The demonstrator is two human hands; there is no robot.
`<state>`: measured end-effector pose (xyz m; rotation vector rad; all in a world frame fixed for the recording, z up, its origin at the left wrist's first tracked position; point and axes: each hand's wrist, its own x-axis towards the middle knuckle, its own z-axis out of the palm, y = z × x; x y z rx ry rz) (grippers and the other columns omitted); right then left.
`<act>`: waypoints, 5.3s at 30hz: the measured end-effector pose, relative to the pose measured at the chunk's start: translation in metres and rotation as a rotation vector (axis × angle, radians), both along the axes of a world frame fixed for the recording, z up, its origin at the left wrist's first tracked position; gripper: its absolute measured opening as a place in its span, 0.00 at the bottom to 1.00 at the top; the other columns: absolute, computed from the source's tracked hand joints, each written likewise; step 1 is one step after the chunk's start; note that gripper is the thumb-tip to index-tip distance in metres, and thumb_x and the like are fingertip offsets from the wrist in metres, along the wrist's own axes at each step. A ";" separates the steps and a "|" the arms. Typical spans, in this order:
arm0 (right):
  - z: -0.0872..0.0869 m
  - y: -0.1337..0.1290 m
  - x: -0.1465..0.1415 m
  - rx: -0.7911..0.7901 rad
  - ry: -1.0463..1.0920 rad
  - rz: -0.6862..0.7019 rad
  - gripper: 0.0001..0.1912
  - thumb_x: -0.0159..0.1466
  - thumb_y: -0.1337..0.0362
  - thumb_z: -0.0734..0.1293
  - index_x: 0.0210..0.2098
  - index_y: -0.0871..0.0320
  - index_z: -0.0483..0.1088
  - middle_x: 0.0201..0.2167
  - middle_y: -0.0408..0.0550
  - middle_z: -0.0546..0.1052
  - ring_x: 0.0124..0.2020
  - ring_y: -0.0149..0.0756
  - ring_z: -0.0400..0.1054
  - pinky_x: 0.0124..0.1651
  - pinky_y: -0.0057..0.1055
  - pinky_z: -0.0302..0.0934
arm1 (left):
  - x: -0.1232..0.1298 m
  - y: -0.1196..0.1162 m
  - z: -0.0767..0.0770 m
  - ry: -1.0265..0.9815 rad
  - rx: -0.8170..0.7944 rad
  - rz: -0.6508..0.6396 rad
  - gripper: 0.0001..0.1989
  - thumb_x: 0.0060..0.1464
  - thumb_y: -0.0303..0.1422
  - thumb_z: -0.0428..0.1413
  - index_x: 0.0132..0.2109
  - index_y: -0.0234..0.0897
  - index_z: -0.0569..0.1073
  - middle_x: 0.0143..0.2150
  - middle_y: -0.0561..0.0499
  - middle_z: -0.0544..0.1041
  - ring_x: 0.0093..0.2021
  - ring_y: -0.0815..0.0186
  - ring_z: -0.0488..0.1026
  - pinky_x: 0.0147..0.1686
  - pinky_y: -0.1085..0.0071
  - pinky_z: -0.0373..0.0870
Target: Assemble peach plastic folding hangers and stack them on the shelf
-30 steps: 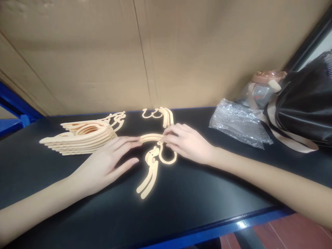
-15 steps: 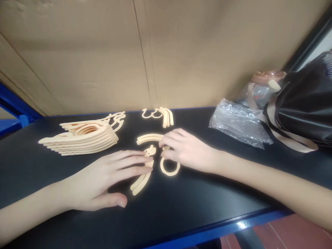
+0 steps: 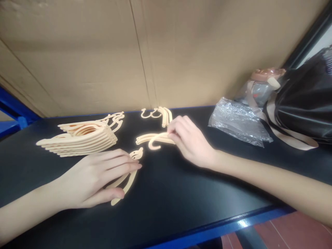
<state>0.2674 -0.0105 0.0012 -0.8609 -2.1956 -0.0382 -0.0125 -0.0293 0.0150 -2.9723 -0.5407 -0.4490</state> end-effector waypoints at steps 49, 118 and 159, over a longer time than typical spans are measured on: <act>-0.020 0.025 0.008 -0.654 0.635 0.104 0.18 0.56 0.60 0.73 0.45 0.55 0.73 0.36 0.45 0.73 0.33 0.31 0.68 0.35 0.32 0.67 | 0.024 0.015 0.002 0.132 0.336 0.384 0.16 0.63 0.34 0.48 0.51 0.28 0.73 0.44 0.41 0.73 0.42 0.55 0.70 0.38 0.61 0.71; -0.015 0.020 0.005 -0.996 0.515 0.368 0.10 0.56 0.65 0.74 0.38 0.58 0.75 0.35 0.45 0.79 0.35 0.31 0.74 0.39 0.30 0.70 | 0.049 -0.004 -0.017 -0.056 0.132 0.403 0.10 0.65 0.28 0.44 0.41 0.34 0.70 0.35 0.48 0.72 0.36 0.58 0.64 0.33 0.64 0.57; -0.004 0.026 0.009 -1.178 0.483 0.468 0.09 0.58 0.66 0.72 0.40 0.56 0.74 0.36 0.42 0.78 0.34 0.26 0.71 0.39 0.26 0.64 | 0.048 -0.004 -0.015 -0.028 -0.115 0.261 0.09 0.67 0.33 0.42 0.41 0.37 0.64 0.30 0.54 0.70 0.27 0.66 0.68 0.27 0.72 0.61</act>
